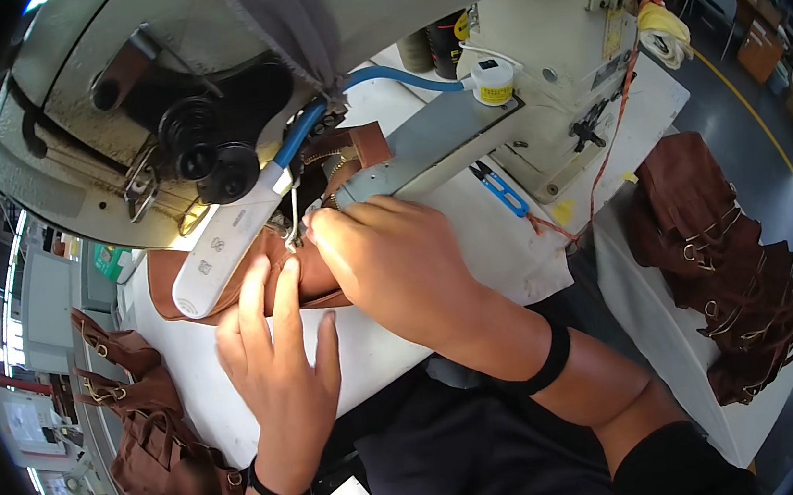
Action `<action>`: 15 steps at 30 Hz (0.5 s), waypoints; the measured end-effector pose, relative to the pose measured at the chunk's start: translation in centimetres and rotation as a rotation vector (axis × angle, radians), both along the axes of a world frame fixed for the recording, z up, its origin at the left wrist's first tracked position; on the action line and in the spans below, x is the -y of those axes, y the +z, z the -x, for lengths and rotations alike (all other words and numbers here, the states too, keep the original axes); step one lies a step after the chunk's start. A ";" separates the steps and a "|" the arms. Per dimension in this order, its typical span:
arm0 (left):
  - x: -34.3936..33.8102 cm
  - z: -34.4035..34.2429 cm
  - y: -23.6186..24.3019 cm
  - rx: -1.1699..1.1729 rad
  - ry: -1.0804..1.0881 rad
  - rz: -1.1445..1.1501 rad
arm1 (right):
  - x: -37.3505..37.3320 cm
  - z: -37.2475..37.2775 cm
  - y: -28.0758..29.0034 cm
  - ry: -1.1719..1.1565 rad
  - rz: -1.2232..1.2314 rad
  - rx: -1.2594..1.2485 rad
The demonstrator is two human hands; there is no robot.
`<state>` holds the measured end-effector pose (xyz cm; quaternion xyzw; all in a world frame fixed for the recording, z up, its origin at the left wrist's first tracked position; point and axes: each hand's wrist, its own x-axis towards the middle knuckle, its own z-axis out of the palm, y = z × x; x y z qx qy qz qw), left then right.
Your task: The person sews a zipper onto a brown leather bag using an industrial sewing machine. They align the zipper, guide the bag under the needle, and stitch along the edge. The person repeats this process on multiple bags, inspecting the stitching and adjusting the zipper as needed.
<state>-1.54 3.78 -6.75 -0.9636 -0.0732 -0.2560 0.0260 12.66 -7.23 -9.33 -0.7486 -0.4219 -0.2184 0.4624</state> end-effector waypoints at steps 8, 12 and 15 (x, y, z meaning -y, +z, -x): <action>-1.1 -1.9 -2.0 -0.001 -0.187 0.354 | 1.5 -0.7 -0.1 -0.010 0.100 0.128; -3.7 -4.3 -3.3 0.055 -0.135 0.532 | 2.0 1.1 0.1 0.010 0.108 0.142; -3.5 -5.6 -2.9 0.079 -0.157 0.553 | 1.9 0.7 0.9 0.006 0.064 0.136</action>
